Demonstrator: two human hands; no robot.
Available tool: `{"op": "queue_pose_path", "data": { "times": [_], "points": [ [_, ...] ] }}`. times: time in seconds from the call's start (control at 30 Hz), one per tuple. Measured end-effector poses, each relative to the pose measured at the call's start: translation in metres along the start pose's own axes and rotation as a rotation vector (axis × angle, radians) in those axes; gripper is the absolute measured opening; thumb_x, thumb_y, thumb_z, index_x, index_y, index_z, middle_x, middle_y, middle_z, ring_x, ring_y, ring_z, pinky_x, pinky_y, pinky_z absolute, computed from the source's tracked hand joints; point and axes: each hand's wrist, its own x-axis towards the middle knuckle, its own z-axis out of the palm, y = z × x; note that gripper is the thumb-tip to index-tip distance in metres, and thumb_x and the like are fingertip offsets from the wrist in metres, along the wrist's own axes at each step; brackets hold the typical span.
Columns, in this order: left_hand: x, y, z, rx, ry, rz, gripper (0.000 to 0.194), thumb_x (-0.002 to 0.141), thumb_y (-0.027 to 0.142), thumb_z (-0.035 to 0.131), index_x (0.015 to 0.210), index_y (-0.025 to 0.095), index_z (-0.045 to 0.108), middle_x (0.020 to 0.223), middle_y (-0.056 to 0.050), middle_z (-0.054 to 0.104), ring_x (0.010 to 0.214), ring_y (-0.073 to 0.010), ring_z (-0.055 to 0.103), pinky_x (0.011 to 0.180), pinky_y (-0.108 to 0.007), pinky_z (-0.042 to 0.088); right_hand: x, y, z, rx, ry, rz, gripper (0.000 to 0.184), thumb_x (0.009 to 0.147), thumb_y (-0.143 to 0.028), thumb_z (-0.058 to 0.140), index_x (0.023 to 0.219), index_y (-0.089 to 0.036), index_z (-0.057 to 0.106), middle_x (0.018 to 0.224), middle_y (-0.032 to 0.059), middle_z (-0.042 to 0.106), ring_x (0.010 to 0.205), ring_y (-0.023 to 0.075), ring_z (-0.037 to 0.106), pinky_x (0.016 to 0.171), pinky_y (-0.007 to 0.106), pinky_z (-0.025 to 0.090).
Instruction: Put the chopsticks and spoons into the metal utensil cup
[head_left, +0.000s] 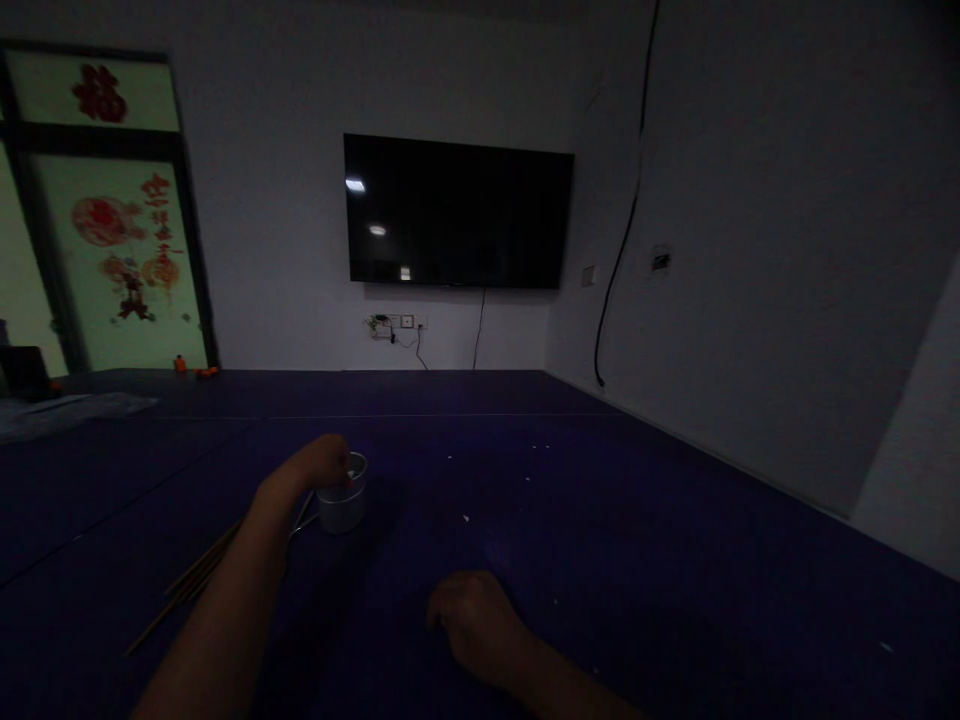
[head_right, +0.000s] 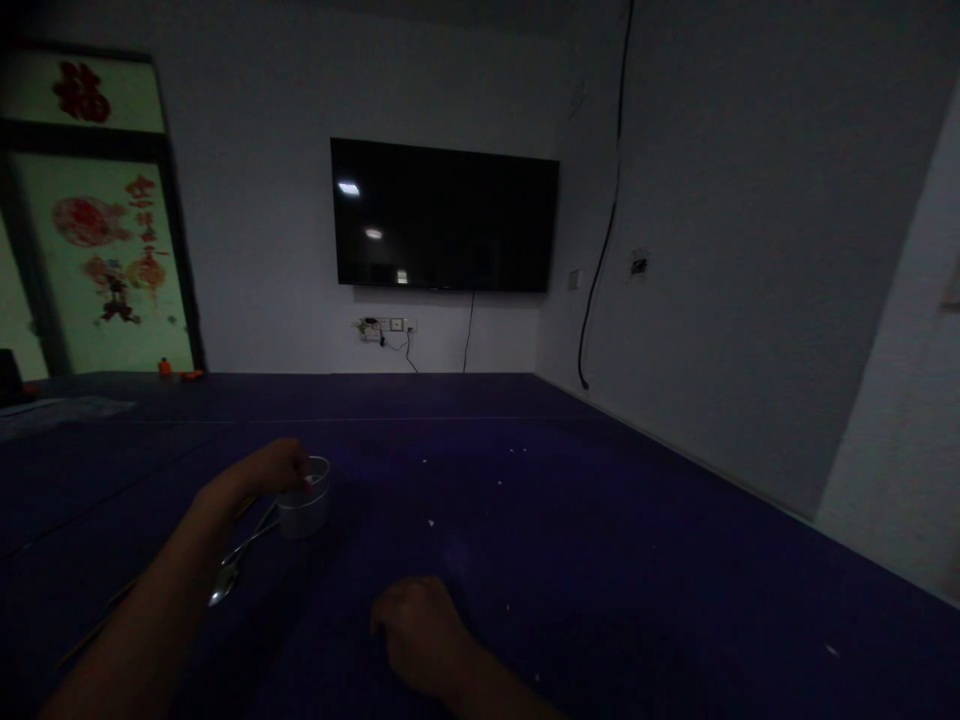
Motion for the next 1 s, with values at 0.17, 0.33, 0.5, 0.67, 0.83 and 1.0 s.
{"op": "queue_pose_path", "data": {
  "times": [0.17, 0.33, 0.5, 0.67, 0.83, 1.0],
  "points": [
    [0.0, 0.002, -0.003, 0.044, 0.03, -0.023, 0.008, 0.051, 0.018, 0.062, 0.045, 0.016, 0.056, 0.053, -0.004, 0.061, 0.061, -0.0216, 0.061, 0.054, -0.025, 0.039, 0.0, -0.001, -0.002, -0.002, 0.001, 0.003, 0.033, 0.065, -0.004, 0.043, 0.08, -0.018, 0.069, 0.083, 0.0036, 0.072, 0.078, 0.0162, 0.066, 0.072, 0.024, 0.046],
    [-0.004, 0.003, -0.006, 0.024, 0.07, -0.04, 0.01, 0.058, 0.021, 0.06, 0.05, 0.016, 0.058, 0.054, -0.003, 0.062, 0.058, -0.0186, 0.062, 0.052, -0.023, 0.039, 0.0, -0.001, 0.0, -0.001, -0.007, 0.0, 0.032, 0.066, -0.005, 0.044, 0.082, -0.018, 0.069, 0.083, 0.004, 0.072, 0.078, 0.0163, 0.066, 0.072, 0.024, 0.046],
    [-0.008, 0.008, -0.015, 0.005, 0.139, -0.056, 0.013, 0.067, 0.027, 0.057, 0.062, 0.016, 0.061, 0.059, -0.003, 0.066, 0.061, -0.017, 0.064, 0.054, -0.021, 0.041, 0.001, 0.0, 0.0, -0.026, -0.032, 0.02, 0.035, 0.065, -0.005, 0.044, 0.084, -0.019, 0.07, 0.085, 0.0026, 0.072, 0.08, 0.0161, 0.066, 0.073, 0.023, 0.046],
    [-0.016, 0.014, -0.032, 0.002, 0.265, -0.071, 0.016, 0.075, 0.027, 0.051, 0.077, 0.015, 0.062, 0.076, -0.007, 0.07, 0.073, -0.0188, 0.065, 0.06, -0.023, 0.042, 0.001, 0.0, -0.002, -0.006, -0.023, -0.003, 0.034, 0.065, -0.005, 0.044, 0.083, -0.019, 0.069, 0.084, 0.0029, 0.072, 0.077, 0.0159, 0.066, 0.072, 0.023, 0.046],
    [-0.033, 0.017, -0.05, -0.252, 0.555, -0.074, 0.03, 0.08, 0.033, 0.045, 0.101, 0.014, 0.056, 0.084, -0.007, 0.069, 0.069, -0.0177, 0.065, 0.063, -0.024, 0.046, 0.001, 0.001, 0.001, -0.002, 0.0, -0.01, 0.035, 0.065, -0.004, 0.043, 0.083, -0.018, 0.069, 0.084, 0.0035, 0.072, 0.077, 0.0157, 0.066, 0.072, 0.023, 0.046],
    [-0.048, 0.016, -0.061, -0.366, 0.8, -0.129, 0.031, 0.079, 0.035, 0.045, 0.101, 0.015, 0.053, 0.086, -0.006, 0.067, 0.074, -0.0197, 0.065, 0.066, -0.026, 0.047, 0.0, -0.003, -0.003, -0.004, -0.036, 0.0, 0.035, 0.065, -0.003, 0.043, 0.082, -0.017, 0.07, 0.084, 0.0038, 0.072, 0.078, 0.0166, 0.066, 0.073, 0.025, 0.047]
  ]
}}
